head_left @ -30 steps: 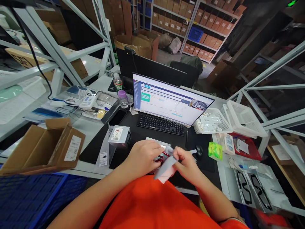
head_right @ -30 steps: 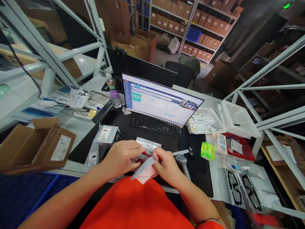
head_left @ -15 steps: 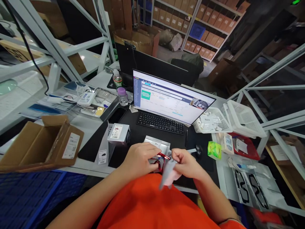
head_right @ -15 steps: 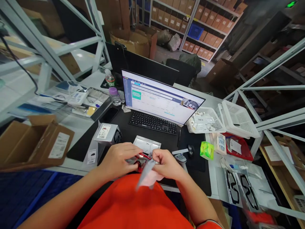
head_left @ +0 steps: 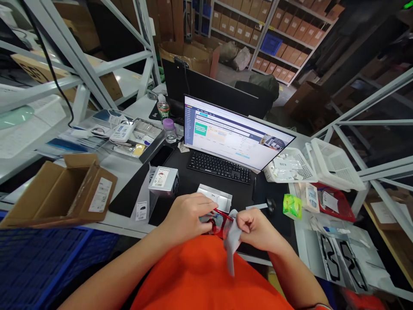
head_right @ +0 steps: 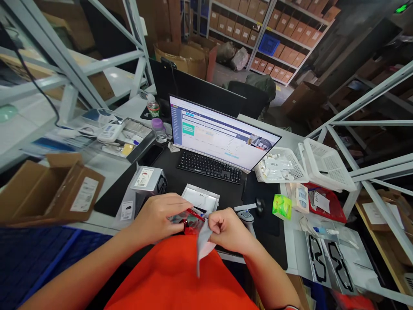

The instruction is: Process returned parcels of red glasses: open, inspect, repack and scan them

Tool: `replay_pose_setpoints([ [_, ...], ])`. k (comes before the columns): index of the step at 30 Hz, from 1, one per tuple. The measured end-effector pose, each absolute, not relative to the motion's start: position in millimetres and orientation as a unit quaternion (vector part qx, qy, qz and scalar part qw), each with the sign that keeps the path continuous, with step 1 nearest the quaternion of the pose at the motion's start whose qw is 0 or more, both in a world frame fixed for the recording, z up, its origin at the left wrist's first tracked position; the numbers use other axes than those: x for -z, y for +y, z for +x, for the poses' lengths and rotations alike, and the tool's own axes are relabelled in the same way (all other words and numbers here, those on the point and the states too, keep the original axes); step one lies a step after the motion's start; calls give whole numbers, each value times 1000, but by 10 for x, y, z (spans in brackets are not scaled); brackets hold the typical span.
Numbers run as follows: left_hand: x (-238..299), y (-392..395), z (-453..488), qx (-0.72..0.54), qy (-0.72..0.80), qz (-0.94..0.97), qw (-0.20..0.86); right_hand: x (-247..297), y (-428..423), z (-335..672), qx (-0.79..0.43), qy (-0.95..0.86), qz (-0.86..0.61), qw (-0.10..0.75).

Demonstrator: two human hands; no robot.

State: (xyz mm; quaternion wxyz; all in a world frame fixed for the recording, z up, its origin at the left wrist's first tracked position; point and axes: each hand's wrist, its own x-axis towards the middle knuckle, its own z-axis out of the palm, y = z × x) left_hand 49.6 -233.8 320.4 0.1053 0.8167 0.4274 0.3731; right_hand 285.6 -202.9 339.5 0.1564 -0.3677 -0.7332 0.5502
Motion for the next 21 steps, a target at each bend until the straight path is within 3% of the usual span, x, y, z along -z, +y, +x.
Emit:
replay_pose_setpoints([
  [5, -3162, -2319, 581, -331, 418, 845, 46, -3280, -2135, 2416, -397, -761, -454, 238],
  [10, -3117, -2309, 363, -365, 441, 800, 182, -3184, -2044, 2653, -538, -740, -347, 205],
  [14, -3126, -2281, 334, -353, 448, 785, 241, -3207, -2031, 2747, -529, -771, -305, 179],
  [19, -3200, -2246, 521, -348, 418, 825, 154, -3198, -2086, 2490, -473, -715, -437, 271],
  [21, -3237, -2246, 527, -369, 429, 816, 119, -3178, -2098, 2445, -506, -656, -462, 316],
])
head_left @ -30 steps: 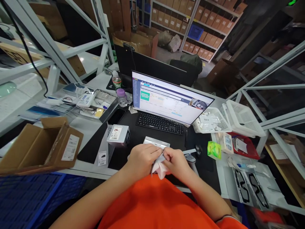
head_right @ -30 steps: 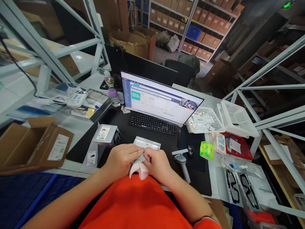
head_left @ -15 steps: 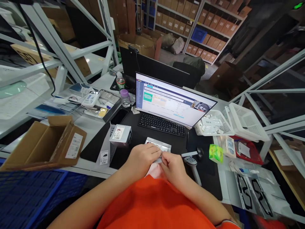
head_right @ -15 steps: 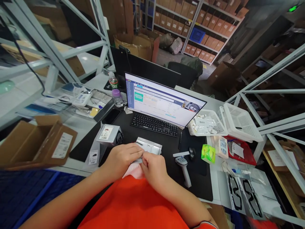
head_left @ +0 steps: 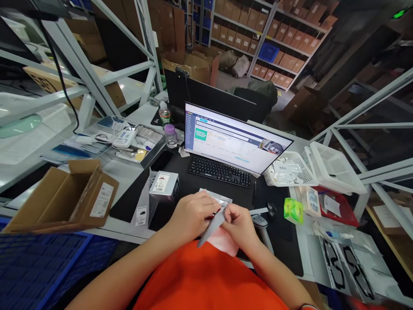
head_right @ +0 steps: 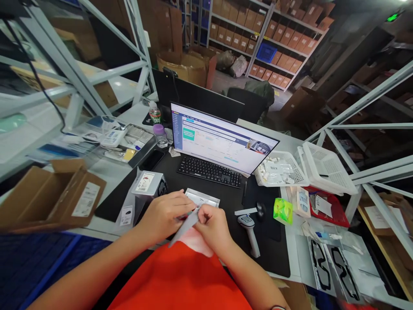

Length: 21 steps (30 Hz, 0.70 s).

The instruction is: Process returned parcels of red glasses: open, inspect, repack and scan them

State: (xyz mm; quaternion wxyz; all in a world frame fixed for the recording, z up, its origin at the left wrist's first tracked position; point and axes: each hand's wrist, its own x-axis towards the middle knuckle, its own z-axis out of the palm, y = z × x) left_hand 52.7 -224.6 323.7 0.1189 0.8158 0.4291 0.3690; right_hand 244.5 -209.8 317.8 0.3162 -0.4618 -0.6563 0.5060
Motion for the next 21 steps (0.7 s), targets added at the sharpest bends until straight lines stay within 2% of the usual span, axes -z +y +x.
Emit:
replay_pose_setpoints([
  [4, -3263, -2269, 402, -419, 444, 779, 139, -3148, -2121, 2528, -639, -518, -450, 348],
  [9, -3205, -2295, 307, -414, 454, 762, 205, -3136, -2130, 2705, -683, -506, -428, 306],
  [13, -3176, -2298, 432, -397, 455, 774, 188, -3160, -2136, 2695, -650, -542, -452, 282],
  [18, -3216, -2309, 656, -361, 421, 821, 137, -3248, -2154, 2522, -438, -696, -495, 281],
  [21, -3216, -2311, 591, -372, 422, 806, 183, -3262, -2113, 2597, -461, -726, -443, 252],
])
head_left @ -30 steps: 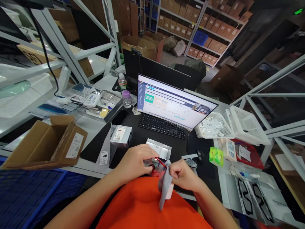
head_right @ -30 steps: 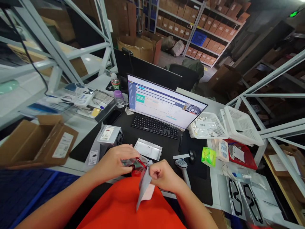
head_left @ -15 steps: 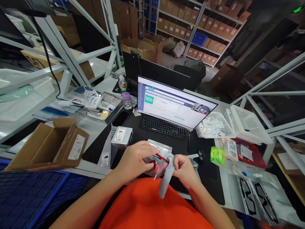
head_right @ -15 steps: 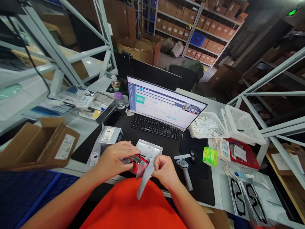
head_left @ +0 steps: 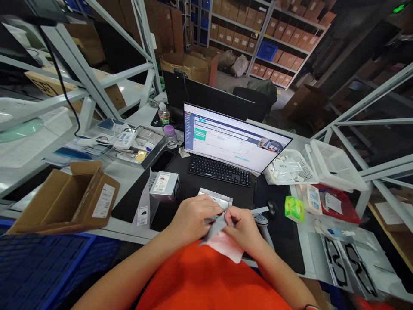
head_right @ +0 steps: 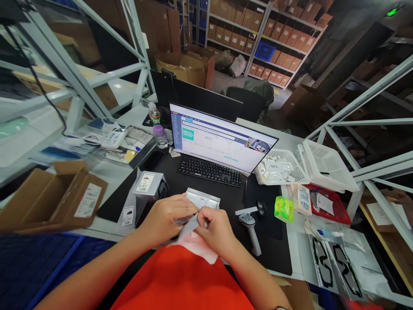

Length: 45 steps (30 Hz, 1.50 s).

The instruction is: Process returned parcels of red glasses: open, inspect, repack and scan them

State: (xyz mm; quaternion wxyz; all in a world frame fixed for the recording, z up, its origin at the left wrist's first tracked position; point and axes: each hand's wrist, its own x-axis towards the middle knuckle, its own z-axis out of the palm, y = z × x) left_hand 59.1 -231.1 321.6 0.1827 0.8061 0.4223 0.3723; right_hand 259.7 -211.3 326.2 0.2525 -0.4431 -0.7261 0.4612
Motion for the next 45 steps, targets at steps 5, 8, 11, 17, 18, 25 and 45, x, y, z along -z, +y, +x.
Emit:
replay_pose_setpoints([
  [5, -3185, -2319, 344, -390, 434, 759, 290, -3229, -2036, 2928, -601, -728, -283, 169],
  [8, -3192, -2305, 318, -394, 431, 757, 292, -3255, -2062, 2964, -619, -705, -305, 167],
  [11, -3207, -2301, 408, -377, 444, 770, 259, -3290, -2120, 2820, -593, -693, -368, 182],
  [17, -3184, -2342, 542, -355, 435, 803, 199, -3247, -2132, 2519, -500, -700, -453, 232],
  [18, -3171, -2344, 511, -360, 433, 797, 217, -3238, -2120, 2540, -519, -706, -430, 220],
  [25, -3118, -2310, 279, -409, 431, 741, 312, -3223, -2098, 2863, -629, -686, -328, 164],
  [45, -3077, -2265, 348, -405, 444, 782, 164, -3228, -1991, 2455, -494, -755, -381, 201],
])
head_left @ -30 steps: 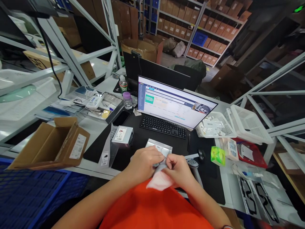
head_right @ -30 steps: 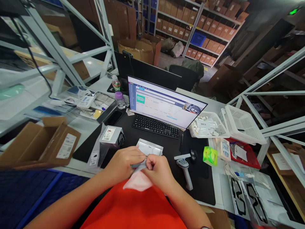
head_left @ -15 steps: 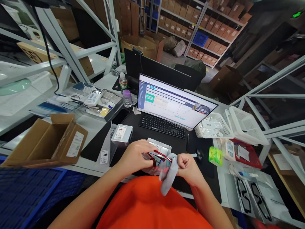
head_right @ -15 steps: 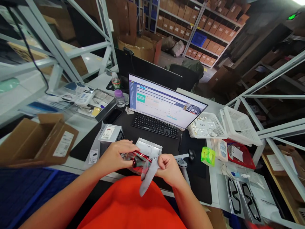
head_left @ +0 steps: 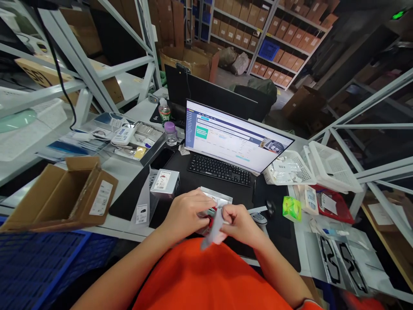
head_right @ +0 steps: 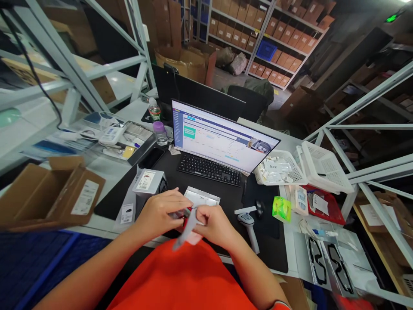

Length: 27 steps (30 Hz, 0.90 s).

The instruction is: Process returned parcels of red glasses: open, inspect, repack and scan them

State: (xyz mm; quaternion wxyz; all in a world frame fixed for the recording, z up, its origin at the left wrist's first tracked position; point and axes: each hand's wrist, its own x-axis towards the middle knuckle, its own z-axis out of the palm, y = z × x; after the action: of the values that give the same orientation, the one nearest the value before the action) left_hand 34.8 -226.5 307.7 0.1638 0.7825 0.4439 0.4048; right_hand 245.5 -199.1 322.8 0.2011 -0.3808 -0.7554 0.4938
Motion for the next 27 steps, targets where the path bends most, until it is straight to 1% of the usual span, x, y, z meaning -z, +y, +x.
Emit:
replay_pose_setpoints([
  [2, -3068, -2271, 275, -401, 448, 768, 221, -3212, -1954, 2608, -565, -747, -309, 163],
  [5, -3077, -2281, 247, -398, 446, 756, 266, -3222, -1914, 2788, -579, -756, -265, 148],
  [9, -3099, -2259, 264, -396, 439, 763, 261, -3280, -1900, 2888, -544, -786, -258, 136],
  [12, -3109, -2232, 289, -393, 437, 780, 214, -3281, -1914, 2873, -568, -754, -297, 147],
  [14, -3118, -2219, 352, -390, 432, 799, 154, -3260, -1934, 2799, -573, -721, -350, 171],
  [15, -3125, -2213, 400, -384, 425, 811, 120, -3247, -1946, 2742, -556, -715, -380, 187],
  [18, -3150, -2192, 556, -348, 398, 848, 35, -3218, -1981, 2548, -456, -727, -454, 241],
  [20, -3164, -2182, 606, -351, 390, 851, 4, -3201, -1989, 2462, -429, -717, -475, 276],
  [22, -3162, -2199, 588, -366, 422, 830, -16, -3177, -1980, 2449, -460, -678, -476, 320],
  [25, -3094, -2304, 507, -375, 554, 742, -39, -3128, -1954, 2524, -520, -599, -461, 398],
  [27, -3001, -2406, 493, -383, 612, 691, -36, -3090, -1955, 2573, -541, -554, -453, 442],
])
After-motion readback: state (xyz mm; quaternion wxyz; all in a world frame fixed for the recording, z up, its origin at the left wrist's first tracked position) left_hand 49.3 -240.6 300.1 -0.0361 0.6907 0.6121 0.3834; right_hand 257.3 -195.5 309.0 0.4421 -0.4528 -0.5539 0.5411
